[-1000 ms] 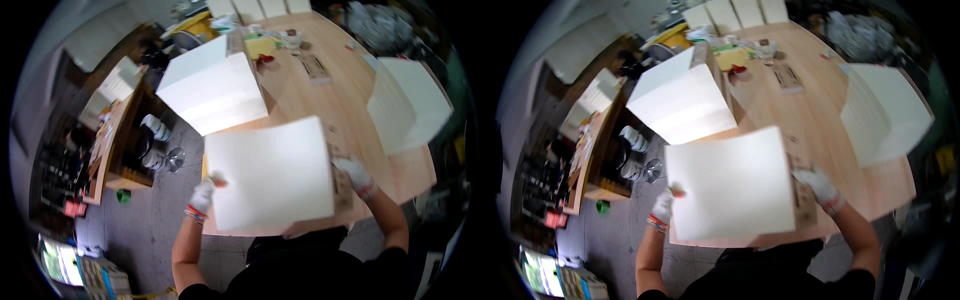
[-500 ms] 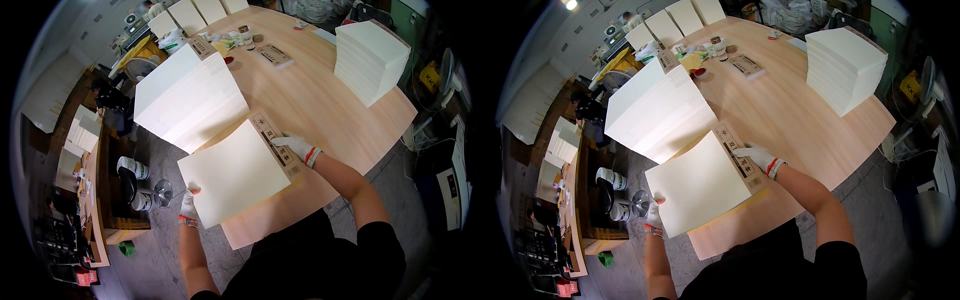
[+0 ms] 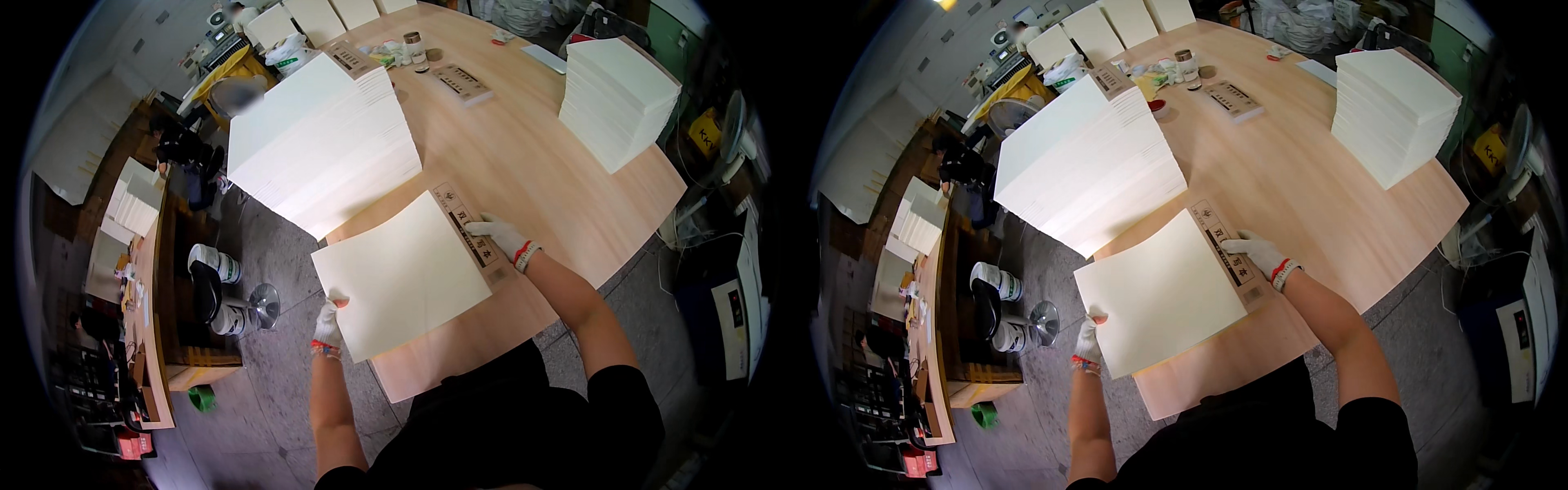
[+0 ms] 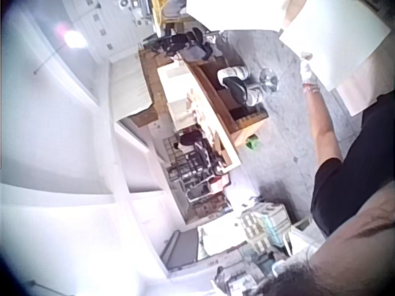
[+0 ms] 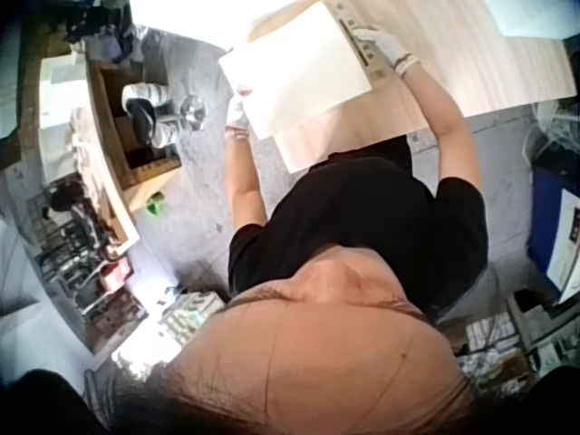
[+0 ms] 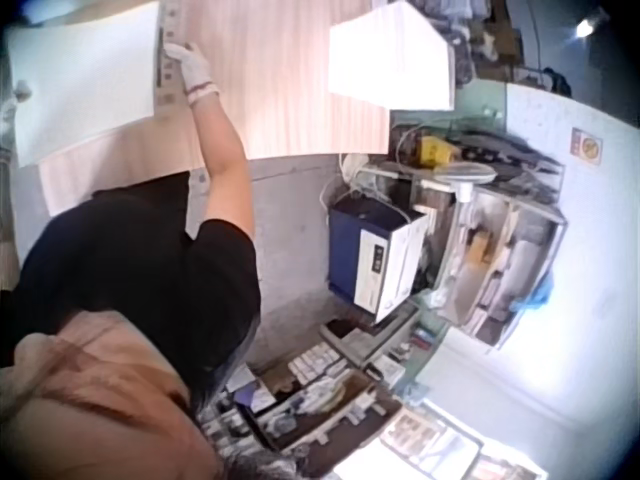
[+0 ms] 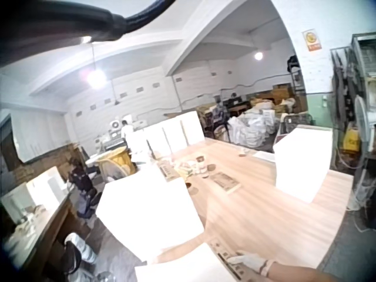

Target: The person repeatedly picks up stacks of white paper sheets from a table, aligns them, and places them into a cardboard box. The person wears white gloves and works in a repetitive cycle of lifting, aligning, and stacking the paper bundles.

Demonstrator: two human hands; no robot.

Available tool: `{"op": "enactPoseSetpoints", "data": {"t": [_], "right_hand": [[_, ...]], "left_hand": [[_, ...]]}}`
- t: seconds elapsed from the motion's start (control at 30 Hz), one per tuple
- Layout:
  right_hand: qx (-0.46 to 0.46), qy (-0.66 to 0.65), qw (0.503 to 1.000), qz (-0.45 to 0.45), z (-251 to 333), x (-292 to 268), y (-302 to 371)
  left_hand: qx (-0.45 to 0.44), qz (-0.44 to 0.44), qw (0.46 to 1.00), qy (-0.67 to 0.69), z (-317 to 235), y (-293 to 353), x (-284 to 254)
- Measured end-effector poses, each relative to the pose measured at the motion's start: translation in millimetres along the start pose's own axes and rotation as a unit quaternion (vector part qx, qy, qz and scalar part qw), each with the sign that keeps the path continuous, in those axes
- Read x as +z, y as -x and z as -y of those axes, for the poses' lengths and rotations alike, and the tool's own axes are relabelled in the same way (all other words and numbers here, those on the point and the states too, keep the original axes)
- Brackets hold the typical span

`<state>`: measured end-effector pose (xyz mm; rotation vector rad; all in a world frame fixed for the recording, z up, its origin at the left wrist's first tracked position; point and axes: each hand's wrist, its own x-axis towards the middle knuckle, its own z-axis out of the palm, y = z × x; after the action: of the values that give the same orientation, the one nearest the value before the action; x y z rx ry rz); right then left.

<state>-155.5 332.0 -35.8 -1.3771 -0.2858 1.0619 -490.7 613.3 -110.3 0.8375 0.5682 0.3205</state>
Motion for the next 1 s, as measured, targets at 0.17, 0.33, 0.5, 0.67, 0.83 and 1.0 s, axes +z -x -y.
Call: {"op": "enactPoseSetpoints", "data": {"t": [0.17,0.33,0.5,0.67,0.83,1.0], "right_hand": [[-0.003,0.108,0.992,-0.057,-34,-25,-28],[-0.010,0.063,0.997,-0.040,-30,-14,-20],[0.031,0.021,0.999,-0.001,-13,-3,-7],[0.000,0.093,0.995,-0.032,-41,-28,-31],[0.020,0.133,0.990,-0.043,-26,-13,-19],[0.032,0.068,0.997,0.010,-29,-20,-21]], "left_hand": [[0.020,0.037,0.999,0.006,17,-7,2],[-0.029,-0.048,0.998,-0.019,27,-12,-21],[-0.044,-0.066,0.997,0.002,34,-12,-33],[0.007,-0.053,0.997,-0.051,49,-24,-61],[0.007,0.015,1.000,0.010,40,-9,-43],[-0.042,-0.029,0.999,-0.004,21,-3,-7]]}}
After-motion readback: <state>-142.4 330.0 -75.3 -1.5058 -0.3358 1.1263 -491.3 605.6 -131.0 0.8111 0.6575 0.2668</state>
